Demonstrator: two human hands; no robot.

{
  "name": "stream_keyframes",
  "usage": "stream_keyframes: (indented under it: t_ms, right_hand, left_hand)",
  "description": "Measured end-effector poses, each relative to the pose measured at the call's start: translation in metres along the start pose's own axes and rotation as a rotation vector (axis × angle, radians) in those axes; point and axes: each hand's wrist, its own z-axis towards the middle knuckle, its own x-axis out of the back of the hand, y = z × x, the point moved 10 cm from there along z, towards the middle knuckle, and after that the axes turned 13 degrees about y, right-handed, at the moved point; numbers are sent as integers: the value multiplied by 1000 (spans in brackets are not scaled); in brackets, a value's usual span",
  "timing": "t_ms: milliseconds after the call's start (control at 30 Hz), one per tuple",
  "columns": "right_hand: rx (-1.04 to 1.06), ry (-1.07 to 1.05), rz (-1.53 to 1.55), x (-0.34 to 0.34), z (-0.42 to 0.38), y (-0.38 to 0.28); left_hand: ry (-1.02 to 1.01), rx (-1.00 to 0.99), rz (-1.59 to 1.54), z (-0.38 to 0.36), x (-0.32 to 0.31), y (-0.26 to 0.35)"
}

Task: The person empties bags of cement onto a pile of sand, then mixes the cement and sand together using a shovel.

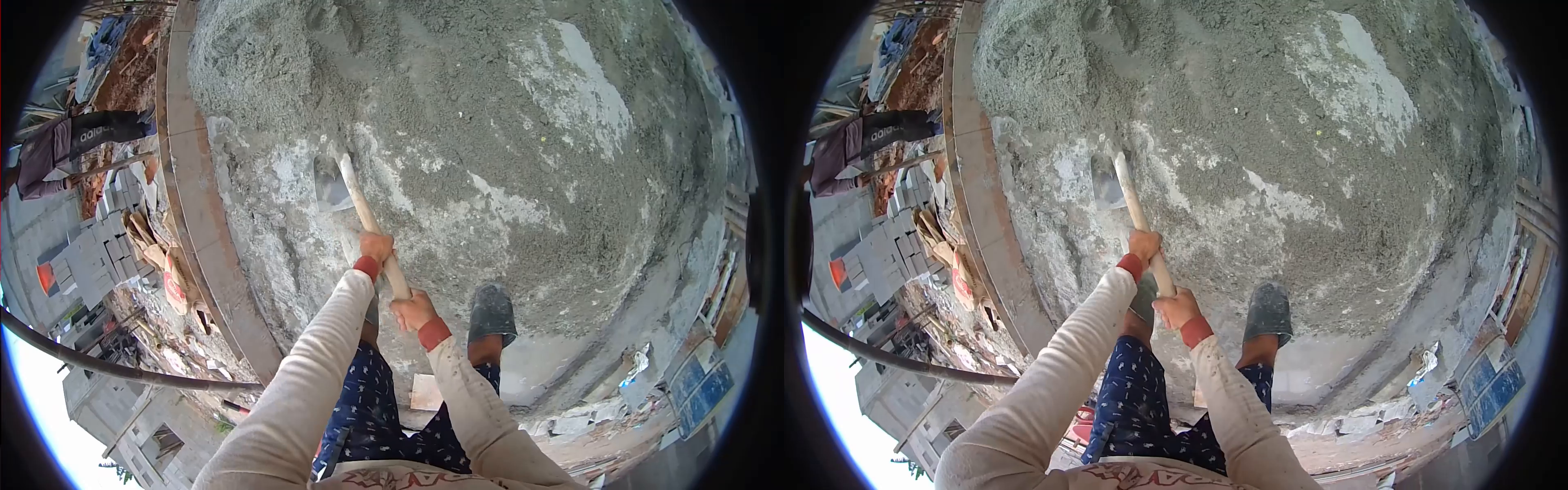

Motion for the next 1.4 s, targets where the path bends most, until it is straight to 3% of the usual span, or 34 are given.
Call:
stream_keyframes:
  t_ms: [67, 100, 133, 167, 300, 400, 533, 600, 667, 800, 867, 933, 1000, 1133, 1233, 1400]
  right_hand:
    - [-23, 78, -139, 68, -36, 9]
    - [-42, 81, -185, 100, -53, 12]
    - [30, 161, -360, 133, -67, 10]
    - [228, 266, -544, 155, -95, -19]
    - [100, 384, -583, 208, -167, -52]
    - [22, 344, -361, 232, -206, -62]
    - [81, 322, -327, 288, -311, -53]
    - [130, 340, -313, 332, -385, -36]
    - [267, 432, -525, 382, -452, -13]
    - [129, 424, -149, 488, -535, 115]
    - [122, 414, -240, 519, -556, 161]
    - [29, 540, -399, 543, -576, 179]
    - [86, 650, -601, 543, -574, 148]
    - [340, 750, -752, 489, -485, 43]
    - [561, 661, -696, 394, -396, -56]
    - [822, 524, -674, 211, -344, -243]
  left_hand:
    - [60, 25, -106, -38, -42, -50]
    - [-45, 81, -166, -72, -65, -60]
    - [-148, 136, -228, -104, -86, -60]
    - [-228, 214, -298, -132, -107, -59]
    - [-535, 389, -441, -214, -176, -68]
    - [-603, 372, -330, -274, -177, -31]
    - [-715, 333, -320, -358, -171, -1]
    - [-720, 325, -381, -403, -186, 11]
    - [-748, 377, -485, -426, -223, 7]
    - [-800, 495, -381, -548, -281, -16]
    - [-824, 489, -267, -586, -293, -33]
    - [-761, 493, -189, -630, -267, -31]
    - [-777, 475, -234, -609, -255, -28]
    - [-689, 342, -370, -542, -181, 99]
    - [-576, 113, -504, -454, -102, 226]
    - [-394, -45, -634, -315, 61, 390]
